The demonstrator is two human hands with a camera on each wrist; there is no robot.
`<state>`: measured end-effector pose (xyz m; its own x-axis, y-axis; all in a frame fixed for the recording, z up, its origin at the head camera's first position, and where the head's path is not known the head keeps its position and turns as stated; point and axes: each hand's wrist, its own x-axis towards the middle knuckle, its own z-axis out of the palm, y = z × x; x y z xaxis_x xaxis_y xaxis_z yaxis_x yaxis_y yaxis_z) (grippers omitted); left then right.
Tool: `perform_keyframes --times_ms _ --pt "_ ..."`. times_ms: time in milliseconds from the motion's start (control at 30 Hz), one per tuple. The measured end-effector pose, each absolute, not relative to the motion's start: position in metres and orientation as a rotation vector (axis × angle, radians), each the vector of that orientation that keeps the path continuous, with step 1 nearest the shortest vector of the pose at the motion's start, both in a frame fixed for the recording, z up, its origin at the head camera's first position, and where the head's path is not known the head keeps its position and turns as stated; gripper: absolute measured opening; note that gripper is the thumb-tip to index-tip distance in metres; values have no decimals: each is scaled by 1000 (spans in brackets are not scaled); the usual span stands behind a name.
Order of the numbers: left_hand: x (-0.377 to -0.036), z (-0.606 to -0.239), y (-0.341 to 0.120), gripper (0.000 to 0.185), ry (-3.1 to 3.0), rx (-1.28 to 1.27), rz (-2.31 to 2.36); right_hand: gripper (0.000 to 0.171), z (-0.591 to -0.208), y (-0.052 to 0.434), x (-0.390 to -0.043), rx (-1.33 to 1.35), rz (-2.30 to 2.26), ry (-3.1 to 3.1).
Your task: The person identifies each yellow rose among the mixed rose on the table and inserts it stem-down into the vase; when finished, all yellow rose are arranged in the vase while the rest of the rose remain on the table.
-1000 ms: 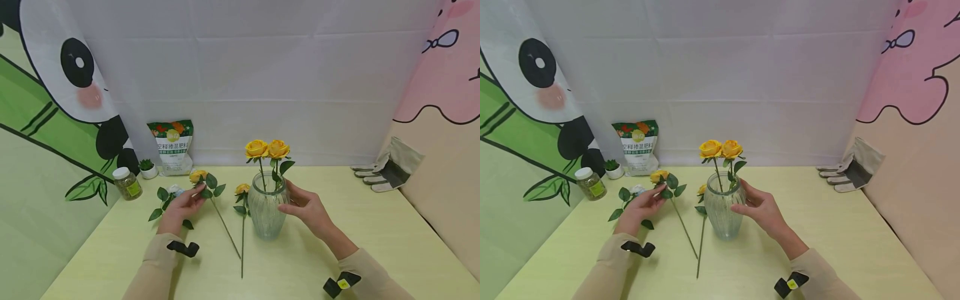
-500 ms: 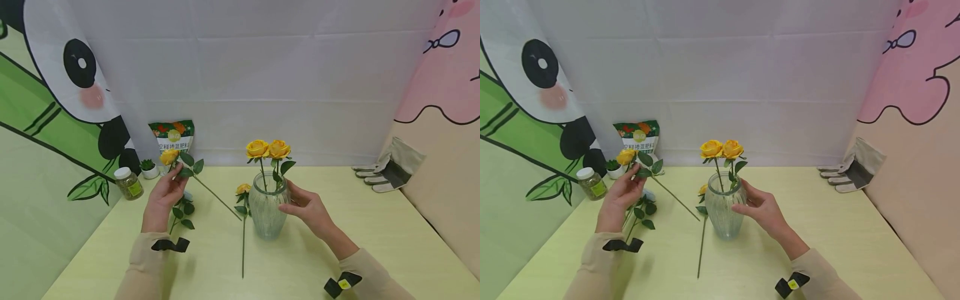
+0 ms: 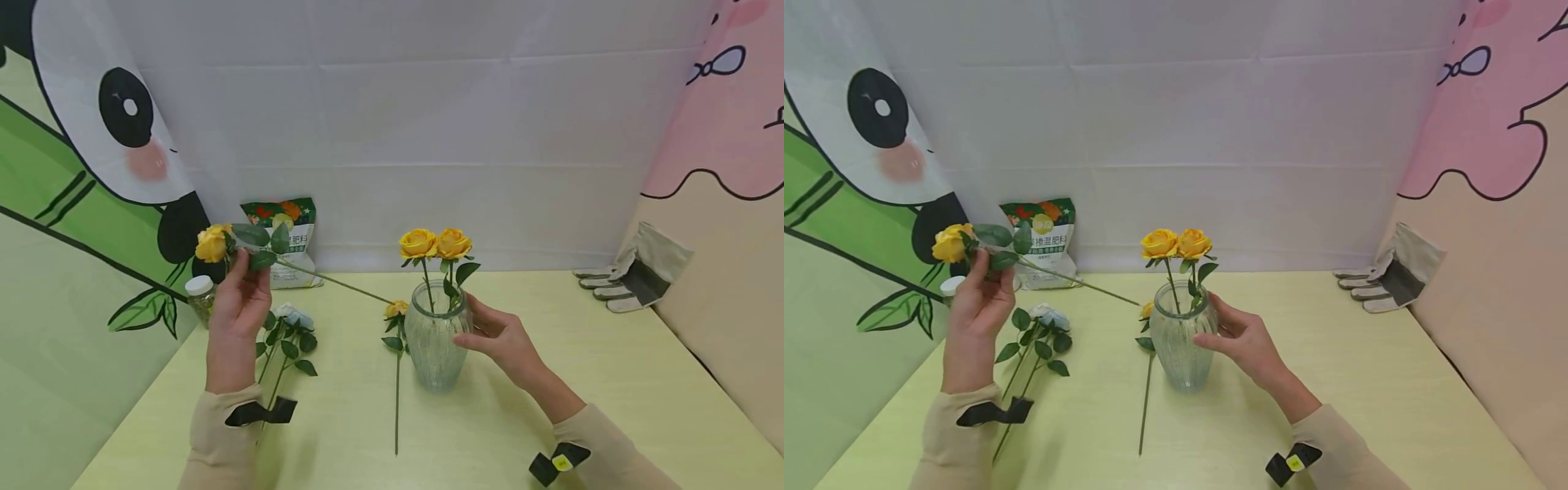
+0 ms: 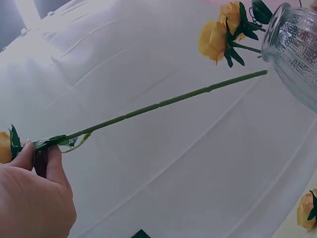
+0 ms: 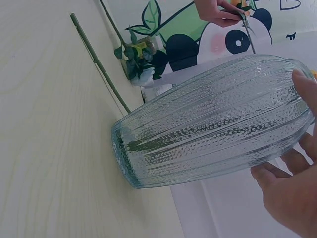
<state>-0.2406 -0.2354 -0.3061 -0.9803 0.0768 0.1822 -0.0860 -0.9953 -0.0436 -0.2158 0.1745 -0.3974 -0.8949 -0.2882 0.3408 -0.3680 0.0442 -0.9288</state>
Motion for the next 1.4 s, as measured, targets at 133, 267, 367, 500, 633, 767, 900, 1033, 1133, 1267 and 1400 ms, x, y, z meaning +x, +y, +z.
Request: perform_keyframes --times_ms 133,267,367,500,633,767,900,1033,1133,1267,1400 --pt "-236 -302 -233 16 -149 360 3085 75 -397 175 -216 698 2012 -2226" --pt "-234 -298 -226 10 -179 388 3093 76 -397 175 -216 696 2006 -2231" --pt "-233 -296 -220 10 -177 429 3078 76 -396 175 -215 691 2011 -2233" --pt "-234 -297 -208 18 -143 507 3067 76 -396 175 -216 684 2018 -2234" --pt "-235 -300 -193 27 -22 546 3113 77 -396 175 -216 680 2019 -2235" --pt "-234 -300 -179 30 113 545 3177 76 -397 175 -216 684 2013 -2232" --pt "-232 -298 -171 33 158 557 3207 75 -398 176 -216 689 2003 -2232" --pt "-229 -296 -165 34 190 594 3216 75 -399 176 -217 682 2003 -2240" --pt "-227 -295 -160 26 257 577 3262 76 -399 176 -217 677 2002 -2240" --pt "-226 -293 -151 17 402 527 3343 76 -398 176 -216 683 2007 -2229" --pt "-227 -292 -139 13 562 455 3399 76 -398 176 -216 694 2001 -2240"
